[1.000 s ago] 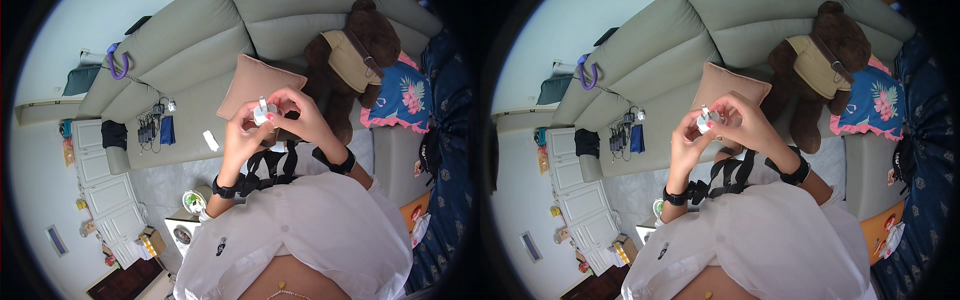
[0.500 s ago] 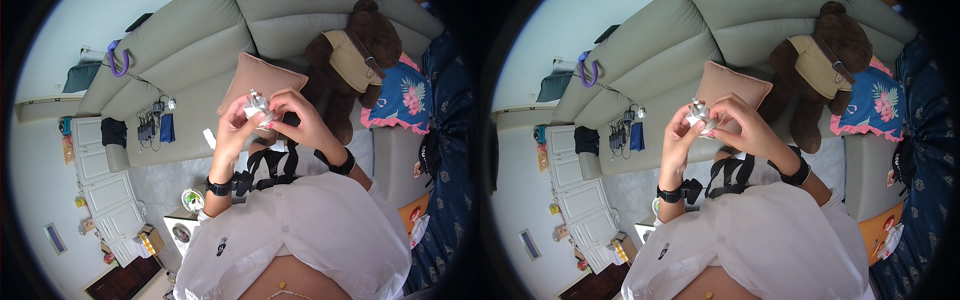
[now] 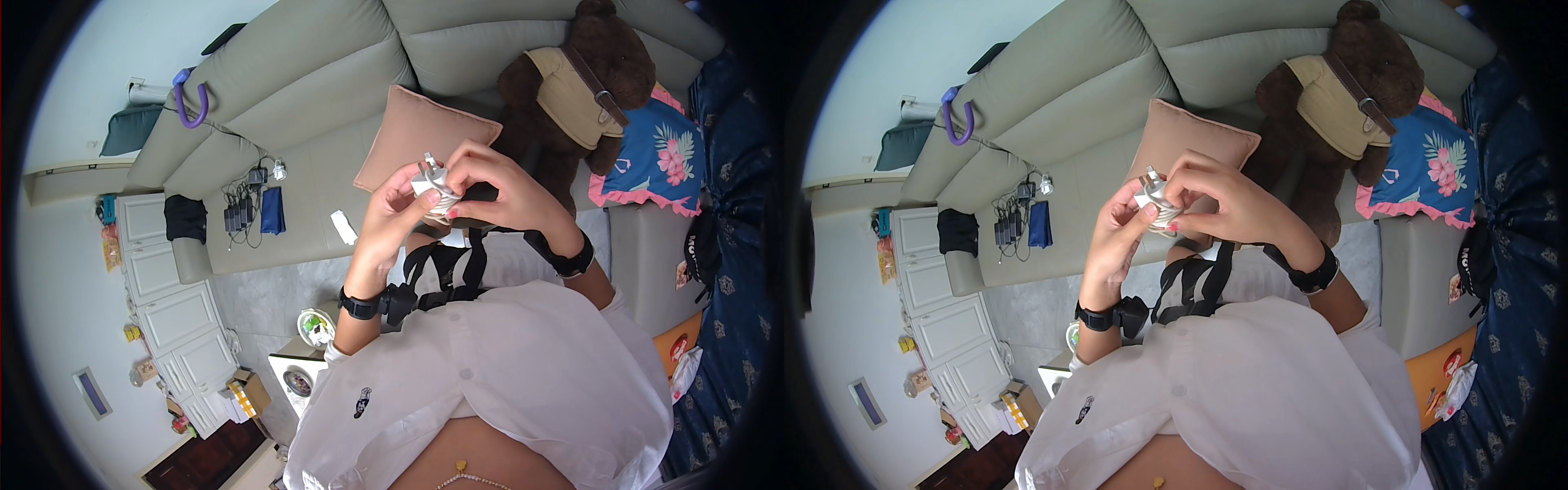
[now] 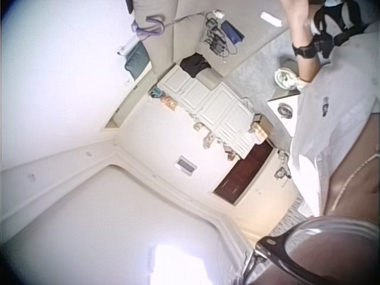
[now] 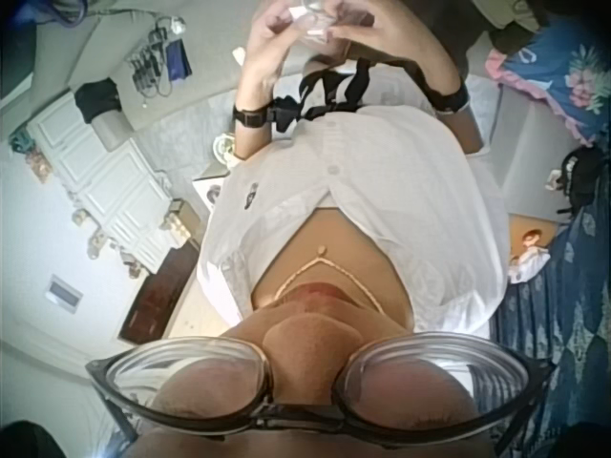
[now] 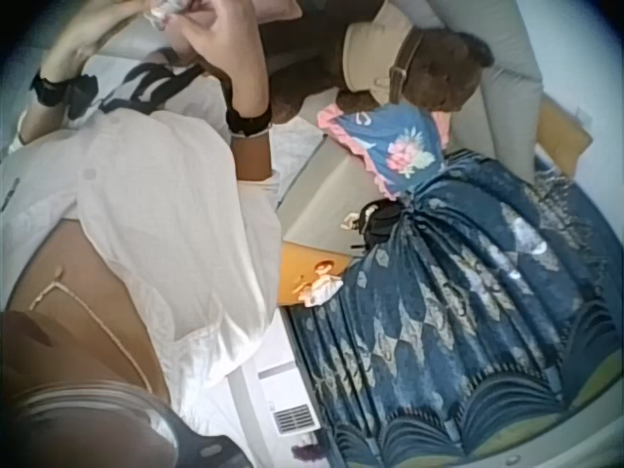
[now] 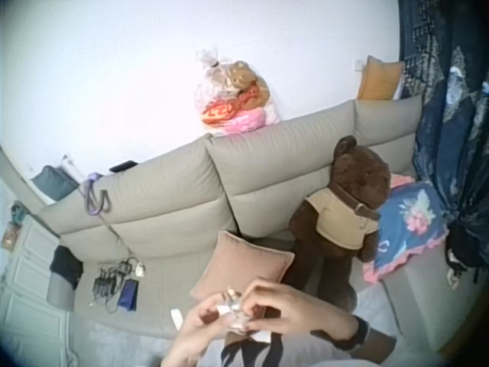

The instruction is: The person wraps a long white charging cable around its power adapter brick.

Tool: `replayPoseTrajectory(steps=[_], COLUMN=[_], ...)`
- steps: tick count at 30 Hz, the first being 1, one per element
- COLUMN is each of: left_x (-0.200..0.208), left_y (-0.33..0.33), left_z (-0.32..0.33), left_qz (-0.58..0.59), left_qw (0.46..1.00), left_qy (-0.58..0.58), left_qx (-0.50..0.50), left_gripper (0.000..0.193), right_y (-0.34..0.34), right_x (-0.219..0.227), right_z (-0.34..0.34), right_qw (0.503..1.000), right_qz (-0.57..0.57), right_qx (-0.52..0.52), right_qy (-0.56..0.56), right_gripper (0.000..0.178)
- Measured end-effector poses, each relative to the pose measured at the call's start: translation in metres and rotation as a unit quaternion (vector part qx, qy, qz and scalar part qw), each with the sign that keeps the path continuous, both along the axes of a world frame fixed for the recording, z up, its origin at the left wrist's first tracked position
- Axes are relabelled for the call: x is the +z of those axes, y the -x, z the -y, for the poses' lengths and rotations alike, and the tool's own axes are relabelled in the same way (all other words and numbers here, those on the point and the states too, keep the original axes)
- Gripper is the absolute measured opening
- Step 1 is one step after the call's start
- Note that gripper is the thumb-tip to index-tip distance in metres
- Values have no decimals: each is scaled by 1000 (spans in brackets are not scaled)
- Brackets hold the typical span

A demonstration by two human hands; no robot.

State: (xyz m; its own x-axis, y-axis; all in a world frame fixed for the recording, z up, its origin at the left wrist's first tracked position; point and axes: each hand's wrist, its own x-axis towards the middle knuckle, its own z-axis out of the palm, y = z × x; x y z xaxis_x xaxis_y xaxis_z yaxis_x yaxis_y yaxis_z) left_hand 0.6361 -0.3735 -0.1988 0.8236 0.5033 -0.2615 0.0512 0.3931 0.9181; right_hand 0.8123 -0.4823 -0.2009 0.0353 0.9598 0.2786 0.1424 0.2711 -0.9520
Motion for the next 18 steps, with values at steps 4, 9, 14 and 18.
replayPoseTrajectory(steps=[4, 9, 14, 18], left_x=[1, 0, 1, 1], left_y=[-1, -1, -7, -6], left_z=[-1, -2, -3, -3], left_qz=[-4, -8, 20, 42], left_qw=[999, 994, 998, 995], left_qy=[38, 109, 16, -19], left_qx=[-2, 28, 64, 87], left_gripper=[39, 37, 41, 48], right_y=[0, 2, 9, 15], right_x=[0, -3, -16, -19], right_z=[0, 0, -2, -1], right_qw=[999, 994, 994, 993], right_qz=[31, 84, -17, -88], right_qx=[-16, -50, -94, -78], right_qy=[-18, -43, -51, 26], right_gripper=[16, 18, 35, 53])
